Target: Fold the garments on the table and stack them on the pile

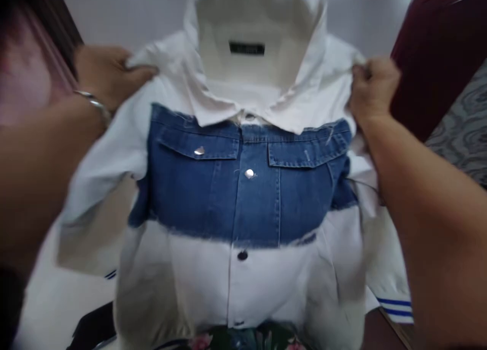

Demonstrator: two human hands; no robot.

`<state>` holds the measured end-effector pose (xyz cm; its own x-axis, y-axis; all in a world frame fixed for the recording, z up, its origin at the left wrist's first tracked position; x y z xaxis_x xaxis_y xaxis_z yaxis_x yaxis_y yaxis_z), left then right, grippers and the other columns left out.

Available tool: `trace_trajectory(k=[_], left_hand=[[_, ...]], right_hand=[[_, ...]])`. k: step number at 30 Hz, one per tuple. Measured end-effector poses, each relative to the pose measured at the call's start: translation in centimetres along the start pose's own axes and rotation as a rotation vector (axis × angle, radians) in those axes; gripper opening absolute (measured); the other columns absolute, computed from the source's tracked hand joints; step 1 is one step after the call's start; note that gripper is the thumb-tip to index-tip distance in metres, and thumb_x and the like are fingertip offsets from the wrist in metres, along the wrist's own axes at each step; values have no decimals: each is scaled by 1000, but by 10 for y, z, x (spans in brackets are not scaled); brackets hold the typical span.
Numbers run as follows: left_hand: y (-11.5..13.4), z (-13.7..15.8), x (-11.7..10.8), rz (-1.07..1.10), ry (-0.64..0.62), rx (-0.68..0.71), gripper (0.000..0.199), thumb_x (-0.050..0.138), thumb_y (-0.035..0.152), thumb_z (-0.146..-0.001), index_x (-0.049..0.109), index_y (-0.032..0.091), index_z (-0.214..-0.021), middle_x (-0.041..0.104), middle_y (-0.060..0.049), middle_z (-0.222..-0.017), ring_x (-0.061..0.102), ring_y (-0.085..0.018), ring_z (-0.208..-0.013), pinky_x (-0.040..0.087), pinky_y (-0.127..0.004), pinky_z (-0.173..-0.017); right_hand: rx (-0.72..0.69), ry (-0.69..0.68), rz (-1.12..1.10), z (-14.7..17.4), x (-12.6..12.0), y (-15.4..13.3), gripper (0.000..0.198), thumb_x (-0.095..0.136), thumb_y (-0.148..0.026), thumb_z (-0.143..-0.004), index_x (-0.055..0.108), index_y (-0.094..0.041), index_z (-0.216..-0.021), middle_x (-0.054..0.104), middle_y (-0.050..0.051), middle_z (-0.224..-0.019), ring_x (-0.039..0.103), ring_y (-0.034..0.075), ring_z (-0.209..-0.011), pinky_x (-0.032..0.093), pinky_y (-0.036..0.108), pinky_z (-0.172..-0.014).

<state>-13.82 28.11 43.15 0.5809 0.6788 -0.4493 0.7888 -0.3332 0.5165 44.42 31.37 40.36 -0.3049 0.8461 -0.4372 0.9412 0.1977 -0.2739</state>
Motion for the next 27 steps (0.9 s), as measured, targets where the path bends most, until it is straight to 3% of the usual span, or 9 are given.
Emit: trace_trajectory(k=[3, 5, 7, 9, 12, 14, 16, 21, 27], left_hand=[[-3, 6, 60, -240, -150, -25, 49, 60, 40, -86, 55, -3, -110, 53, -16, -128, 35, -33, -128, 15, -59, -109], [-16, 28, 105, -236, -214, -64, 52, 68, 28, -82, 48, -1, -121, 46, -17, -136, 38, -29, -127, 21, -54, -110], [-31, 74, 159, -211, -381, -37, 46, 64, 22, -84, 48, 2, -122, 47, -19, -136, 39, -27, -127, 22, -49, -111], [-47, 142, 203, -173, -547, 24, 39, 68, 22, -79, 58, 10, -115, 56, -13, -129, 46, -25, -123, 29, -40, -109], [-74, 253, 240, -137, -781, 97, 41, 78, 31, -67, 66, 17, -104, 62, -9, -124, 51, -26, -120, 34, -37, -107], [-100, 312, 250, -243, -946, 102, 47, 66, 39, -78, 60, 17, -119, 50, -13, -139, 39, -31, -132, 27, -48, -110], [-120, 340, 247, -293, -988, 86, 50, 53, 43, -87, 53, 18, -130, 42, -12, -146, 32, -29, -137, 22, -50, -112], [-140, 333, 228, -323, -928, 41, 46, 46, 46, -89, 60, 17, -123, 49, -11, -140, 37, -27, -134, 27, -44, -111], [-166, 325, 194, -379, -895, -61, 36, 53, 36, -85, 65, 20, -115, 58, -5, -132, 50, -21, -124, 35, -32, -106]], right_hand=[[106, -150, 52, 14, 44, -44, 77, 14, -43, -89, 44, 25, -106, 51, 32, -120, 44, 33, -122, 32, 46, -94], [148, -234, 13, 49, 84, -66, 63, 35, -34, -93, 33, 17, -129, 35, 36, -139, 34, 32, -133, 28, 45, -105], [67, -453, -35, 115, 137, -87, 62, 46, -28, -91, 30, 12, -136, 30, 31, -145, 26, 30, -138, 23, 42, -110], [17, -613, -69, 198, 174, -92, 53, 62, -25, -82, 52, 1, -127, 49, 22, -136, 41, 26, -131, 31, 36, -108], [-83, -965, -87, 326, 211, -81, 45, 60, -32, -84, 58, -16, -126, 48, 14, -140, 39, 28, -134, 32, 45, -109], [-70, -1084, -29, 378, 215, -59, 45, 52, -38, -87, 57, -19, -128, 44, 13, -143, 34, 30, -137, 28, 52, -109], [-100, -1091, -10, 396, 210, -43, 46, 45, -40, -90, 55, -19, -130, 41, 12, -146, 31, 29, -138, 24, 52, -111], [-123, -1034, 79, 396, 187, 0, 50, 36, -45, -92, 51, -20, -133, 40, 11, -147, 30, 29, -139, 25, 53, -110], [-202, -923, 150, 418, 162, 49, 52, 28, -45, -93, 48, -22, -135, 38, 9, -148, 35, 28, -136, 33, 51, -106]])
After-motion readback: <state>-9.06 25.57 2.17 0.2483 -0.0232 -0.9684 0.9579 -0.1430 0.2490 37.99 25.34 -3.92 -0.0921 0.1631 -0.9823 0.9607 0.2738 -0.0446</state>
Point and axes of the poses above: each hand's wrist, its own z-axis away from the middle knuckle, its own x-axis out of the palm, y = z × x, the point moved 9 cm from there along -z, towards the middle knuckle
